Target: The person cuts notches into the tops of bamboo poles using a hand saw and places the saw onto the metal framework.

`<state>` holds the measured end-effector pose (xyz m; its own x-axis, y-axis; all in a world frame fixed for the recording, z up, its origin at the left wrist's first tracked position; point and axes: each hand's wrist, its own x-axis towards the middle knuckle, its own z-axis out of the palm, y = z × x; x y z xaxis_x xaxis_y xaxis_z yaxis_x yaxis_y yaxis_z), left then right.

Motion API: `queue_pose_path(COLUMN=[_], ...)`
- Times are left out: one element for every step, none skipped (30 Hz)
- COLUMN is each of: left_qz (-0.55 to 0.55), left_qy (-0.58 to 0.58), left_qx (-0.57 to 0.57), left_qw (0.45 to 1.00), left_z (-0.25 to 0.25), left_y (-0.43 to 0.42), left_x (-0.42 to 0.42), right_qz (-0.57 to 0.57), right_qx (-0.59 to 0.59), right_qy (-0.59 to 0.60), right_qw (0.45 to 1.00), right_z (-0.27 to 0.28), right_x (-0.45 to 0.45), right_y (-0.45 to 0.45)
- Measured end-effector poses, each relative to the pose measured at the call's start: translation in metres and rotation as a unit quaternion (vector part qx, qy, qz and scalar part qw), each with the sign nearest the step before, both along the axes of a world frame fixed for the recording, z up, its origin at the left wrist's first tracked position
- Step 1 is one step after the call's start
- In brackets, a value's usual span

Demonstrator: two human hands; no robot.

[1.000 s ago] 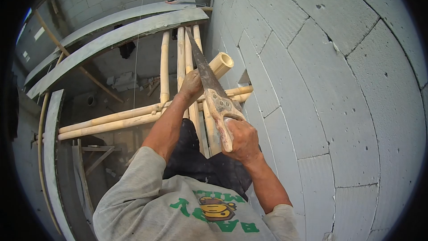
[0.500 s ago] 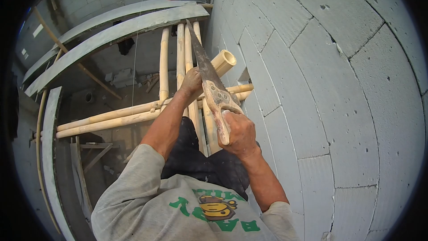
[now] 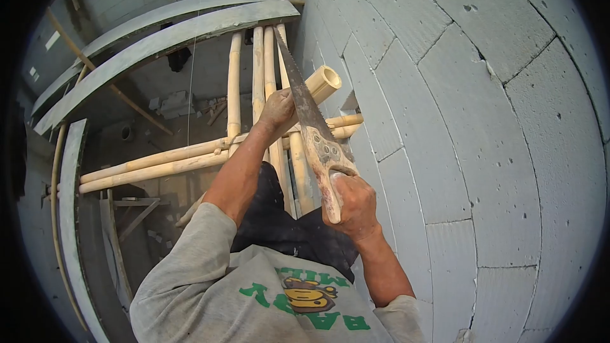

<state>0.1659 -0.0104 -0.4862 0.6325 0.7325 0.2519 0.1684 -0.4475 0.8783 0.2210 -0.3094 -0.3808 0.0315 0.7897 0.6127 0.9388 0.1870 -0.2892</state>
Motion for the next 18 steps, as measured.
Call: queue_pose_path(left_qz=[-0.009,-0.004,0.001,0.004,0.007,0.006,-0.005,-0.016,-0.033,-0.032,-0.031,-0.012,0.006,0.006,0.005,0.003,0.003,0.005], left_qy=[0.013,-0.002,-0.015,-0.035,-0.055,-0.079,-0.094,-0.108,-0.114,-0.094,-0.076,-0.031,0.015,-0.001,-0.02,-0.027,-0.035,-0.032], left_qx=[-0.088,-0.067,-0.041,-0.045,-0.049,-0.088,-0.088,-0.088,-0.05,-0.032,-0.015,-0.017,-0.022,-0.001,0.023,0.051,0.079,0.098], left_qw=[0.996,0.998,0.999,0.998,0.997,0.993,0.992,0.99,0.992,0.994,0.997,0.999,1.0,1.0,1.0,0.998,0.996,0.995], left_z=[0.005,0.001,-0.002,-0.008,-0.014,-0.031,-0.035,-0.038,-0.034,-0.024,-0.014,0.004,0.011,0.002,-0.001,-0.001,-0.001,0.011], left_y=[-0.005,-0.008,-0.009,-0.004,0.0,0.007,0.008,0.009,0.009,0.005,0.002,-0.004,-0.008,-0.009,-0.009,-0.007,-0.005,-0.015], left_x=[-0.002,-0.001,0.001,0.005,0.008,0.017,0.019,0.021,0.015,0.011,0.006,0.0,-0.005,-0.005,-0.003,-0.002,0.0,-0.008], right_qz=[0.0,0.0,-0.001,0.0,0.005,0.007,0.008,0.007,0.006,0.007,0.005,0.003,0.002,0.006,0.01,0.009,0.011,0.012], right_qx=[-0.005,-0.013,-0.016,-0.018,-0.01,-0.006,0.0,0.002,0.004,0.004,0.001,-0.003,-0.009,-0.018,-0.023,-0.025,-0.005,0.008], right_qy=[0.003,-0.001,-0.004,-0.008,-0.002,0.005,0.012,0.009,0.004,0.0,-0.004,-0.006,-0.008,-0.004,-0.004,0.0,0.0,0.002], right_qw=[1.0,1.0,1.0,1.0,1.0,1.0,1.0,1.0,1.0,1.0,1.0,1.0,1.0,1.0,1.0,1.0,1.0,1.0], right_z=[-0.002,-0.002,-0.002,-0.001,0.001,0.004,0.006,0.004,0.002,0.001,0.0,-0.003,-0.005,-0.004,-0.002,-0.001,0.0,0.004], right_x=[0.001,0.002,0.002,0.002,0.003,0.002,0.001,0.002,0.004,0.006,0.007,0.007,0.005,0.003,0.004,0.003,0.004,0.004], right_y=[-0.008,-0.01,-0.009,-0.006,0.004,0.016,0.021,0.02,0.02,0.02,0.013,0.0,-0.009,-0.011,-0.012,-0.012,0.001,0.019])
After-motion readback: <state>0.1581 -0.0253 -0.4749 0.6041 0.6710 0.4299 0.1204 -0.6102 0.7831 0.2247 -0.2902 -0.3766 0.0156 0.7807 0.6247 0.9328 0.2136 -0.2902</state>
